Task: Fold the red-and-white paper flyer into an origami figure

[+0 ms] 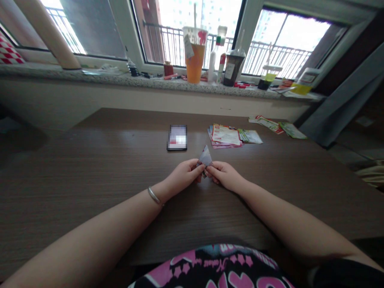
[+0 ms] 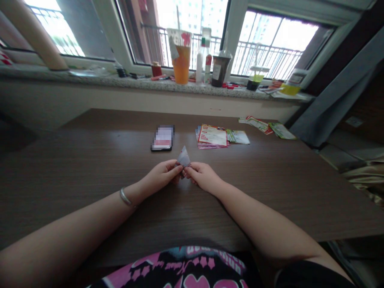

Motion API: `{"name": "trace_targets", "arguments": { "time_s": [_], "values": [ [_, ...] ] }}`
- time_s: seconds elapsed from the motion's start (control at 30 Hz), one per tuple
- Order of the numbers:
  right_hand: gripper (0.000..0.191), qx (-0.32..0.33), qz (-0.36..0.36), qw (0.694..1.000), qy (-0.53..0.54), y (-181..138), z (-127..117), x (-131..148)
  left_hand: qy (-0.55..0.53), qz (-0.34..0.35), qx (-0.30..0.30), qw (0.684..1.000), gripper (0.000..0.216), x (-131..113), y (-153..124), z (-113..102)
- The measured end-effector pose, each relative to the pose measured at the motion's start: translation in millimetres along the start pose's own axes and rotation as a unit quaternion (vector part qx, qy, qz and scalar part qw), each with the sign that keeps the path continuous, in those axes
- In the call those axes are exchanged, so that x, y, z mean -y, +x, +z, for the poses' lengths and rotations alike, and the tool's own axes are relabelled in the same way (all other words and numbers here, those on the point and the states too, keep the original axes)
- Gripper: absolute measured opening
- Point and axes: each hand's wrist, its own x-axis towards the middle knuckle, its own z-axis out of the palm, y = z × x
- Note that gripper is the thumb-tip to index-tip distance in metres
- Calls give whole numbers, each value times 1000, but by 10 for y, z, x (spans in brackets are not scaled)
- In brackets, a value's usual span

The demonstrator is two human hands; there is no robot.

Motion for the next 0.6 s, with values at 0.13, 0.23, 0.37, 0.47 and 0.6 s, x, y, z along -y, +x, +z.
{"name": "trace_targets", "arguments": {
  "time_s": [0.13, 0.23, 0.37, 0.47, 0.6],
  "values": [
    [40, -15, -4, 1000, 9, 16, -1, -45, -28, -27, 14, 999, 30, -25, 6, 4],
    [40, -28, -16, 999, -10, 20, 3, -46, -34, -37, 11, 999, 25, -57, 8, 8],
    [28, -74, -44, 995, -58, 24, 2, -29, -6, -31, 14, 999, 18, -86, -2, 15],
    [25, -89, -43, 994, -49, 35, -4, -33, 17, -21, 17, 999, 19, -81, -8, 25],
    [29, -86, -26, 996, 3, 60, -10, -44, 11, -13, 16, 1000, 25, -56, -3, 38]
  ]
}}
